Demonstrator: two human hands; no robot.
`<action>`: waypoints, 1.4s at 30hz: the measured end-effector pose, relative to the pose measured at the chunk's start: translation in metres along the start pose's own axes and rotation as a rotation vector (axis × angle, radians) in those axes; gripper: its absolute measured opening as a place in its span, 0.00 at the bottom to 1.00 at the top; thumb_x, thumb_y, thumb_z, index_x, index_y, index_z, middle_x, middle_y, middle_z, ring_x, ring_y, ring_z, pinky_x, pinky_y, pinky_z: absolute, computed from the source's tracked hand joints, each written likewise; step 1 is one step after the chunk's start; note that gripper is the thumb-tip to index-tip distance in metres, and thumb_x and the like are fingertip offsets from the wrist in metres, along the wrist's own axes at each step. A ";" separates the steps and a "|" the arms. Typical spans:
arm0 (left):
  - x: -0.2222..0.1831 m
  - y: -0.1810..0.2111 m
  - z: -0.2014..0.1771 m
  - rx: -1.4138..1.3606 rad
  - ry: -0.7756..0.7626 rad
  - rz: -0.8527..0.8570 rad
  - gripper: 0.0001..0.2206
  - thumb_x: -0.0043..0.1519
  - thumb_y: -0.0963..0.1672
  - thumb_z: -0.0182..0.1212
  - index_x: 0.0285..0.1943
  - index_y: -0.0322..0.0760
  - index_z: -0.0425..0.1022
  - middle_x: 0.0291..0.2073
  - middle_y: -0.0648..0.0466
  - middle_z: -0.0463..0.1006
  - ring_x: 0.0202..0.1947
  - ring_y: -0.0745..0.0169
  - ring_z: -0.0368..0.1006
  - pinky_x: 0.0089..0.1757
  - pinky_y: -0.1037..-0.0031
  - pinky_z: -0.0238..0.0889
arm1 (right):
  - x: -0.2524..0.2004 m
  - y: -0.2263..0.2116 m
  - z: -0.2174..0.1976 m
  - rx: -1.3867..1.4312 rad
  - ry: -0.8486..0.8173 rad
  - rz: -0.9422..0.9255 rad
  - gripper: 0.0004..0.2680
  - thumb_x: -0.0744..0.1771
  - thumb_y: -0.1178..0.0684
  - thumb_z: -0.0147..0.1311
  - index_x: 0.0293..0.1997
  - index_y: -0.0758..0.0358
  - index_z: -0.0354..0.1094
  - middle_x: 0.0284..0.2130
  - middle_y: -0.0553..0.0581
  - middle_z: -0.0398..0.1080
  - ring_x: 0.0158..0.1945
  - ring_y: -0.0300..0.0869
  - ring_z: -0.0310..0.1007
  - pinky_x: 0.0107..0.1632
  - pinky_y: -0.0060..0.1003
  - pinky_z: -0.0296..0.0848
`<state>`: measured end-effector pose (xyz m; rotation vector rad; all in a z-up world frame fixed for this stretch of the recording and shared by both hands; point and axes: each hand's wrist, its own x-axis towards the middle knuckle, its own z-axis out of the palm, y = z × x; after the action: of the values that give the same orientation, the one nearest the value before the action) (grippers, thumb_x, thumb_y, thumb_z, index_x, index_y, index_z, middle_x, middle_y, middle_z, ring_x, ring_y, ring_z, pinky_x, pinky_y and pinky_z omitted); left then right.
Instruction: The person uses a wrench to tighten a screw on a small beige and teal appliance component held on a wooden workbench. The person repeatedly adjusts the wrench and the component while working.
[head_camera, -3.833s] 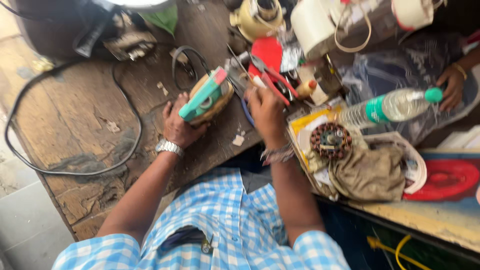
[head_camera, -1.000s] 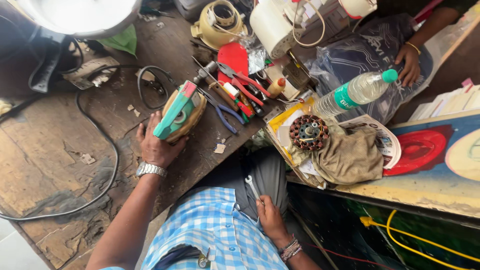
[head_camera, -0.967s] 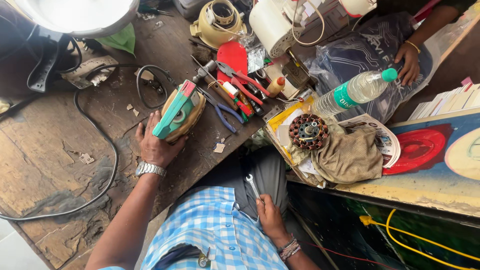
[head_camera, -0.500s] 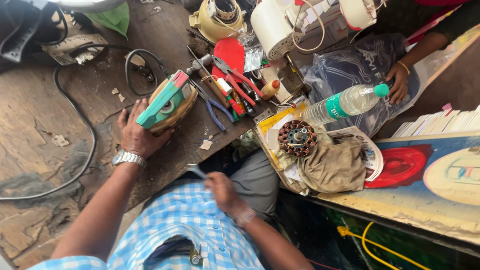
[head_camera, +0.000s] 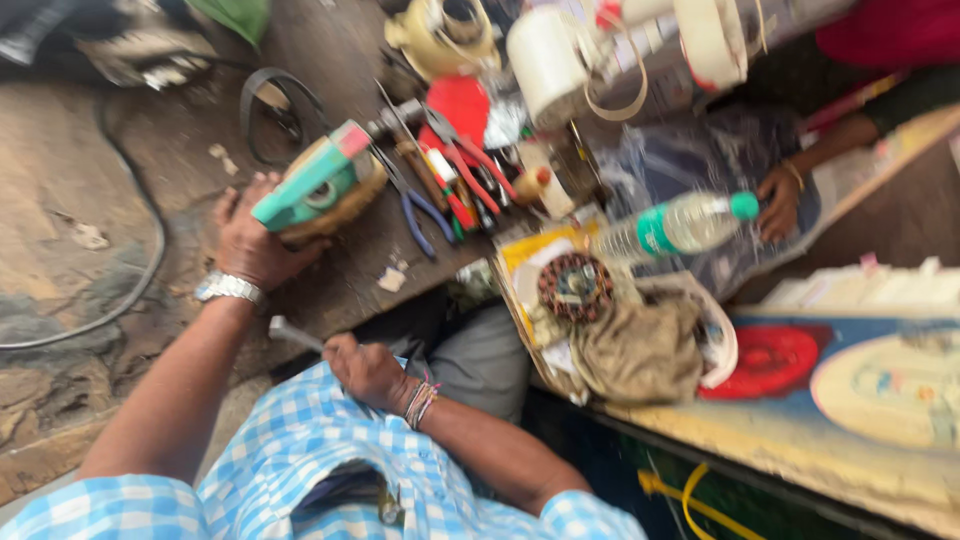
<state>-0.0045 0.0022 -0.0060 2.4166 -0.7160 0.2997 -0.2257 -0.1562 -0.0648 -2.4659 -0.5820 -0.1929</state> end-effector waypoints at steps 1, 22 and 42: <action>-0.005 0.002 0.001 -0.007 -0.012 -0.008 0.44 0.47 0.56 0.77 0.73 0.35 0.67 0.68 0.43 0.71 0.70 0.47 0.64 0.66 0.48 0.49 | -0.014 -0.004 0.008 0.061 0.021 0.044 0.07 0.73 0.53 0.49 0.51 0.66 0.66 0.37 0.57 0.72 0.32 0.41 0.72 0.36 0.35 0.72; -0.004 -0.010 0.011 0.015 -0.047 0.016 0.43 0.50 0.57 0.76 0.75 0.43 0.68 0.71 0.45 0.69 0.75 0.43 0.57 0.67 0.47 0.42 | 0.067 0.037 -0.265 0.516 0.993 0.442 0.05 0.72 0.54 0.49 0.48 0.66 0.62 0.26 0.56 0.71 0.29 0.44 0.73 0.36 0.41 0.74; -0.001 -0.005 0.005 -0.012 -0.019 0.023 0.41 0.48 0.54 0.76 0.70 0.34 0.67 0.70 0.42 0.69 0.72 0.44 0.61 0.67 0.50 0.48 | 0.084 0.006 -0.153 0.301 0.344 0.354 0.05 0.71 0.55 0.53 0.49 0.63 0.68 0.29 0.55 0.72 0.31 0.44 0.76 0.37 0.40 0.74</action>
<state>-0.0025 0.0031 -0.0124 2.4038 -0.7523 0.2813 -0.1489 -0.2190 0.0782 -2.1329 -0.0212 -0.3499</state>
